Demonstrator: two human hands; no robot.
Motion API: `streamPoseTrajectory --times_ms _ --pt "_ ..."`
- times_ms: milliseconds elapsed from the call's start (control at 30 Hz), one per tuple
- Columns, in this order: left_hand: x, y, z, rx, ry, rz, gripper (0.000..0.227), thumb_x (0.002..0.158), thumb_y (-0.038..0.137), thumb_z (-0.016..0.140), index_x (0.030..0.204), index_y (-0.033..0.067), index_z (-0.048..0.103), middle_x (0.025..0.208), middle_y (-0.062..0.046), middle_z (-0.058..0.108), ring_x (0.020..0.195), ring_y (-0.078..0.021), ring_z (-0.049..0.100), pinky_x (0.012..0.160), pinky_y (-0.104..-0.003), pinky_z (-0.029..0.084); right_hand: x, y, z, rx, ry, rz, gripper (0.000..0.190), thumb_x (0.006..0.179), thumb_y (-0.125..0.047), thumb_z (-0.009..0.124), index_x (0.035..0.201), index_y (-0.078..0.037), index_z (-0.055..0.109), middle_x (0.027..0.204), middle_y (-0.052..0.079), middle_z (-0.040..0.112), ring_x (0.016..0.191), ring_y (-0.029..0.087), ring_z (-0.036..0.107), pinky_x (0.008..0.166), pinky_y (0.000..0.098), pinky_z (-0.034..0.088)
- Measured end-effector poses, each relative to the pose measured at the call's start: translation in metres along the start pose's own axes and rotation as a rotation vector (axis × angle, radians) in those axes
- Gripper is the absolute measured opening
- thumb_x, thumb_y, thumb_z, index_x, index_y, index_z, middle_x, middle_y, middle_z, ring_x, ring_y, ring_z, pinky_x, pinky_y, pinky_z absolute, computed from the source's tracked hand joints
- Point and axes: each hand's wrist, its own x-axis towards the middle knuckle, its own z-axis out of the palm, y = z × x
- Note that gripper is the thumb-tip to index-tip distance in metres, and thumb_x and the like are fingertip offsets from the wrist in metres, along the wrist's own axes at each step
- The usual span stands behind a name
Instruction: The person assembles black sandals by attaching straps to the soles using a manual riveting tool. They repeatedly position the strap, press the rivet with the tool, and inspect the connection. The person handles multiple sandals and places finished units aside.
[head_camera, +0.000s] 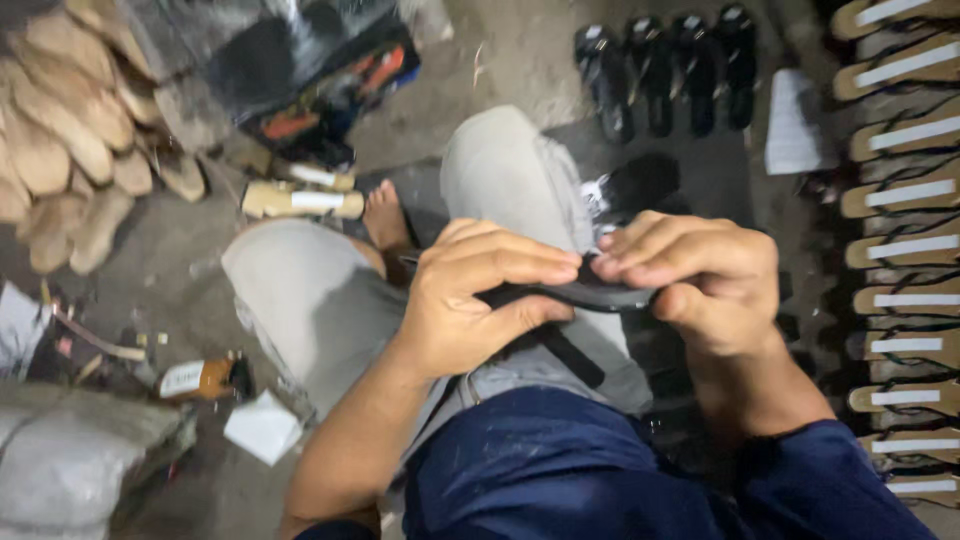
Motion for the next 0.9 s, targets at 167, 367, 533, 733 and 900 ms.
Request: streamPoseTrajectory --times_ms 167,367,533,733,900 --pt "0.022 0.018 0.008 -0.263 0.003 0.138 0.028 0.082 0.017 0.087 0.106 0.0097 0.076 0.11 -0.004 0.078 0.099 -0.0187 0.074 0.092 -0.031 0.048 0.019 -0.052 0.006 -0.091 -0.122 -0.152 0.035 0.094 -0.032 0.08 0.107 0.0 0.075 0.101 0.019 0.076 0.1 0.03 0.077 0.103 0.0445 0.06" --pt "-0.002 0.036 -0.004 0.162 0.112 0.185 0.03 0.082 0.019 0.089 0.103 0.0096 0.07 0.11 -0.003 0.073 0.104 -0.0226 0.072 0.088 -0.034 0.052 0.029 -0.074 0.037 -0.448 -0.171 -0.105 0.029 0.09 -0.02 0.082 0.107 0.002 0.074 0.107 0.02 0.077 0.101 0.03 0.078 0.1 0.0429 0.061" --pt "-0.032 0.045 -0.026 0.168 0.121 0.122 0.029 0.083 0.016 0.089 0.104 0.0083 0.07 0.111 -0.005 0.074 0.103 -0.0231 0.074 0.086 -0.033 0.056 0.046 -0.057 0.054 -0.364 -0.388 -0.108 0.035 0.085 -0.022 0.08 0.109 0.003 0.073 0.11 0.019 0.076 0.11 0.03 0.077 0.106 0.0453 0.06" --pt "-0.06 0.052 -0.033 0.166 0.229 0.081 0.035 0.081 0.017 0.094 0.104 0.0069 0.07 0.108 -0.007 0.071 0.1 -0.0211 0.075 0.085 -0.03 0.063 0.058 -0.041 0.078 -0.386 -0.478 -0.137 0.031 0.085 -0.018 0.081 0.107 0.003 0.072 0.108 0.018 0.076 0.107 0.03 0.078 0.103 0.0444 0.061" --pt "-0.074 0.047 -0.038 0.114 0.269 0.045 0.038 0.08 0.015 0.095 0.105 0.0059 0.069 0.11 -0.007 0.07 0.1 -0.0212 0.074 0.086 -0.03 0.063 0.072 -0.026 0.08 -0.396 -0.578 -0.174 0.034 0.084 -0.02 0.08 0.107 0.004 0.072 0.108 0.019 0.075 0.108 0.031 0.076 0.102 0.0455 0.062"
